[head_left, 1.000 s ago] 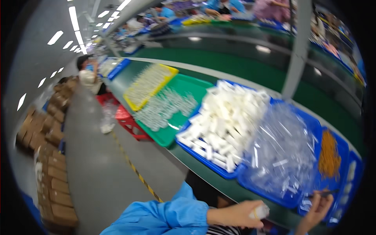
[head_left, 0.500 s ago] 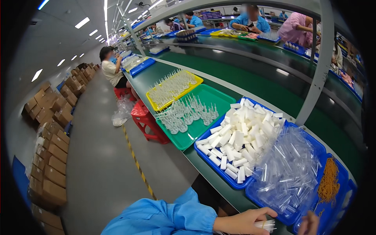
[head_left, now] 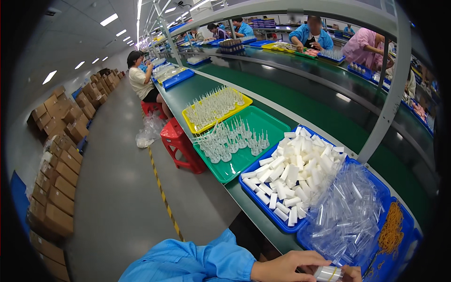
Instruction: The person assembles small white plastic components by inserting clear plastic tubes into them and securing them with rubber bands. The person uses tweezers to handle the tubes and places the finished assemblies into a blue tray.
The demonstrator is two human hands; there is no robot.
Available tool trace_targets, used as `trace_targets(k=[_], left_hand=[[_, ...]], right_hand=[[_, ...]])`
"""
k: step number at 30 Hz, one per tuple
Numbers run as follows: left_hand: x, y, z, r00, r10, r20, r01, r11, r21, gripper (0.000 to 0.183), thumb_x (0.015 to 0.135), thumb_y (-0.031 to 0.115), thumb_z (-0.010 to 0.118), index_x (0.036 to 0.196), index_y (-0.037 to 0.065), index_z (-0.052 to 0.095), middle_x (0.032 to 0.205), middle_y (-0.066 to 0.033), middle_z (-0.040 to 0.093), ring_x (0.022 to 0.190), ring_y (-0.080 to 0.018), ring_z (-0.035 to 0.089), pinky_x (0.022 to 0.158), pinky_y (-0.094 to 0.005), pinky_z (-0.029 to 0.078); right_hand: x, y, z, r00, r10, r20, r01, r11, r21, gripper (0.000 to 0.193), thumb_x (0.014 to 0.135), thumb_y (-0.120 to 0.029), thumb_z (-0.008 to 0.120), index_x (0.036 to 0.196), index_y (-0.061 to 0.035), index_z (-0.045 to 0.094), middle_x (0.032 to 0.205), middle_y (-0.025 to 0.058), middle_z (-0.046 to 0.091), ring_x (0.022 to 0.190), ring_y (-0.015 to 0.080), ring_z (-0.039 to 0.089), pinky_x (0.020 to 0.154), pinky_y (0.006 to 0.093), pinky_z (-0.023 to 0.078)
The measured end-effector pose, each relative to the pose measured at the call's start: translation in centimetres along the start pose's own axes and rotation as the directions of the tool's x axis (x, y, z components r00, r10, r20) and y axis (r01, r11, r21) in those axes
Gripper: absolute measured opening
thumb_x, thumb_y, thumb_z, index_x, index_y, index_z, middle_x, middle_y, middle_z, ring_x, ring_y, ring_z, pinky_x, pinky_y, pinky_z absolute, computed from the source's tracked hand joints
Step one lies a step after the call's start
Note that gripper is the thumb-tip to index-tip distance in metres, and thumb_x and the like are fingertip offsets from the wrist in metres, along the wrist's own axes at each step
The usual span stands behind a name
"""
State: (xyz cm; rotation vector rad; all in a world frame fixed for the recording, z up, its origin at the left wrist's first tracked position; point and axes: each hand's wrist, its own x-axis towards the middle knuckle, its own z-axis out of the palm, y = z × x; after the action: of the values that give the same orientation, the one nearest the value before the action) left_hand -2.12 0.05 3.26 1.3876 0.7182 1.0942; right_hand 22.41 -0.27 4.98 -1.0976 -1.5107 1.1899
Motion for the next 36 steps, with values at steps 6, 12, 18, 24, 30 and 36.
trace_targets(k=[6, 12, 18, 24, 30, 36], left_hand=[[-0.6, -0.4, 0.0, 0.974, 0.225, -0.037, -0.211, 0.951, 0.228, 0.045, 0.086, 0.010, 0.076, 0.128, 0.000, 0.062, 0.118, -0.0152, 0.063, 0.101, -0.0244, 0.066, 0.083, -0.0320, 0.055], [-1.5, 0.9, -0.5, 0.991, 0.111, -0.068, -0.096, 0.976, 0.198, 0.039, 0.089, 0.008, 0.073, 0.125, 0.000, 0.062, 0.120, -0.0148, 0.063, 0.102, -0.0228, 0.066, 0.088, -0.0309, 0.053], [-1.0, 0.2, -0.1, 0.988, -0.111, 0.109, 0.105, 0.993, 0.058, 0.057, 0.088, 0.012, 0.075, 0.139, 0.003, 0.051, 0.139, -0.0135, 0.048, 0.122, -0.0221, 0.056, 0.095, -0.0328, 0.053], [-2.6, -0.2, -0.6, 0.993, -0.098, -0.065, 0.107, 0.982, 0.158, 0.035, 0.083, -0.015, 0.061, 0.117, -0.005, 0.060, 0.123, -0.0182, 0.057, 0.106, -0.0264, 0.066, 0.090, -0.0362, 0.057], [-2.1, 0.2, 1.5, 0.974, -0.222, 0.036, 0.211, 0.957, 0.200, 0.030, 0.092, -0.002, 0.066, 0.121, -0.004, 0.062, 0.114, -0.0128, 0.067, 0.103, -0.0178, 0.066, 0.090, -0.0286, 0.052], [-1.2, 0.6, 2.2, 0.959, -0.269, 0.093, 0.240, 0.940, 0.244, 0.028, 0.093, -0.002, 0.065, 0.121, -0.004, 0.062, 0.109, -0.0124, 0.070, 0.103, -0.0180, 0.067, 0.091, -0.0281, 0.052]], right_hand=[[-0.3, 0.6, -0.1, 0.997, 0.062, 0.038, -0.062, 0.998, -0.024, 0.030, 0.087, 0.002, 0.067, 0.116, 0.0063, 0.063, 0.114, 0.0117, 0.062, 0.104, 0.0217, 0.062, 0.092, 0.0336, 0.048], [-0.3, -0.7, 1.4, 0.997, 0.058, 0.041, -0.056, 0.997, -0.050, 0.034, 0.088, 0.001, 0.067, 0.121, 0.0057, 0.060, 0.122, 0.0134, 0.059, 0.109, 0.0232, 0.060, 0.095, 0.0348, 0.048], [-2.1, 2.0, -1.5, 0.973, -0.206, -0.101, 0.186, 0.966, -0.181, 0.037, 0.087, -0.006, 0.066, 0.121, 0.0067, 0.058, 0.115, 0.0166, 0.062, 0.108, 0.0232, 0.062, 0.090, 0.0334, 0.051], [-2.1, -2.8, -2.6, 0.889, -0.276, -0.364, 0.095, 0.891, -0.443, 0.036, 0.079, -0.003, 0.077, 0.113, -0.0006, 0.068, 0.116, 0.0141, 0.067, 0.100, 0.0229, 0.065, 0.084, 0.0336, 0.054], [-10.2, -2.1, -11.1, 0.549, -0.470, -0.691, -0.189, 0.736, -0.650, 0.036, 0.081, -0.002, 0.073, 0.116, -0.0013, 0.066, 0.117, 0.0129, 0.067, 0.099, 0.0217, 0.066, 0.081, 0.0324, 0.054], [-14.8, 1.2, -21.5, 0.290, -0.477, -0.830, -0.516, 0.652, -0.555, 0.050, 0.084, -0.008, 0.070, 0.132, -0.0008, 0.056, 0.116, 0.0133, 0.067, 0.091, 0.0173, 0.063, 0.080, 0.0314, 0.052]])
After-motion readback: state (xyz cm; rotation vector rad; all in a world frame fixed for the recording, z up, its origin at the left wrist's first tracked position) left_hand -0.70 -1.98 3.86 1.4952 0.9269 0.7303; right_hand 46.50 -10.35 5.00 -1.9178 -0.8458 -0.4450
